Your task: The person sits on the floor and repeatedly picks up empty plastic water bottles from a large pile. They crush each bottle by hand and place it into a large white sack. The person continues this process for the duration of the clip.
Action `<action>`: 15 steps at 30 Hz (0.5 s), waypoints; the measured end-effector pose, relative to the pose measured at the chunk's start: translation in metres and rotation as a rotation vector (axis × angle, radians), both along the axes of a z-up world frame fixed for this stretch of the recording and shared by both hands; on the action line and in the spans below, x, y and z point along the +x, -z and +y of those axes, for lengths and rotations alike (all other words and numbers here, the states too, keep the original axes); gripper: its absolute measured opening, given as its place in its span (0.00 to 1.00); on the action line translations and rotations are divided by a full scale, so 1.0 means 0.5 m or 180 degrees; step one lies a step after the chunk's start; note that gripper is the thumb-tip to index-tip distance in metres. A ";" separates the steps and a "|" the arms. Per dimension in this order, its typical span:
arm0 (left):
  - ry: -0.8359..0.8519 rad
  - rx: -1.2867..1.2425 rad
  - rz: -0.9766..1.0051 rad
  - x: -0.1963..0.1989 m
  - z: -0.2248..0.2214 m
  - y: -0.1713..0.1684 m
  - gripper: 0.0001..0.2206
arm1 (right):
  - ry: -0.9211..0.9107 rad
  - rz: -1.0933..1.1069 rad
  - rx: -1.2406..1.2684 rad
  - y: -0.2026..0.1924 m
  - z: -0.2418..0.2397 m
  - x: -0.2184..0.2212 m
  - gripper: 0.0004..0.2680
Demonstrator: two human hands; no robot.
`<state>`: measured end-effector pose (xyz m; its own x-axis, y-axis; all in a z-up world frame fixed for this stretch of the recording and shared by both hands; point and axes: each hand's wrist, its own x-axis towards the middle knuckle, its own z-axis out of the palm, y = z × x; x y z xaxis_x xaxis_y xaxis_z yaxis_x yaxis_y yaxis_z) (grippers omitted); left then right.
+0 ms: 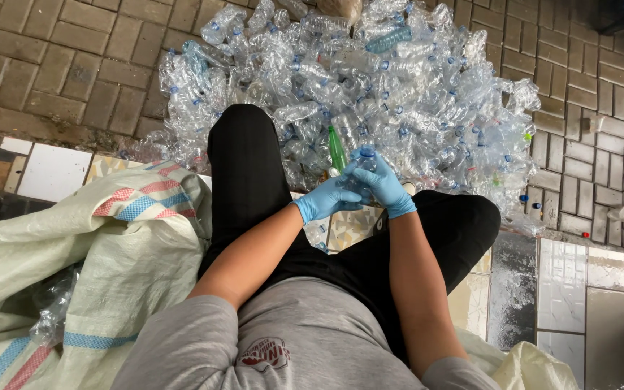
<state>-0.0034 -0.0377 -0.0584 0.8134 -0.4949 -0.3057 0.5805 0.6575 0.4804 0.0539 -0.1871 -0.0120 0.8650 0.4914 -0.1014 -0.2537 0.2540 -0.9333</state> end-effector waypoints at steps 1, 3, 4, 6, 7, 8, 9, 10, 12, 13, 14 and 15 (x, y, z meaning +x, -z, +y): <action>-0.0214 0.0289 -0.0104 0.007 -0.004 0.027 0.25 | -0.0012 -0.0151 -0.0297 -0.003 0.000 0.002 0.15; -0.0428 0.0577 -0.0209 0.017 -0.005 0.064 0.27 | -0.0022 -0.0301 -0.0595 -0.013 0.010 -0.004 0.15; -0.0570 0.0917 -0.0343 0.021 -0.002 0.073 0.30 | 0.0073 -0.0378 -0.0639 -0.019 0.019 -0.012 0.15; -0.0717 0.1256 -0.0483 0.025 0.002 0.065 0.33 | 0.0165 -0.0461 -0.0682 -0.012 0.031 -0.012 0.15; -0.0849 0.1484 -0.0591 0.021 0.001 0.048 0.30 | 0.0237 -0.0549 -0.0714 0.003 0.032 -0.009 0.15; -0.0981 0.1711 -0.0699 0.017 0.001 0.031 0.26 | 0.0308 -0.0637 -0.0745 0.018 0.033 -0.006 0.14; -0.0978 0.1710 -0.0700 0.019 -0.001 0.023 0.26 | 0.0311 -0.0637 -0.0746 0.034 0.037 -0.006 0.14; -0.0982 0.2177 -0.0865 0.022 -0.003 0.016 0.25 | 0.0456 -0.0629 -0.0701 0.051 0.041 -0.006 0.15; -0.0988 0.2646 -0.1033 0.026 0.002 0.006 0.24 | 0.0597 -0.0625 -0.0653 0.064 0.049 -0.008 0.16; -0.0991 0.2759 -0.0959 0.025 0.009 0.005 0.22 | 0.0660 -0.0718 -0.0687 0.062 0.054 -0.012 0.16; -0.0993 0.2872 -0.0885 0.024 0.017 0.004 0.19 | 0.0722 -0.0812 -0.0720 0.061 0.060 -0.016 0.15; -0.0994 0.2873 -0.0879 0.025 0.019 0.003 0.19 | 0.0718 -0.0808 -0.0720 0.057 0.065 -0.018 0.15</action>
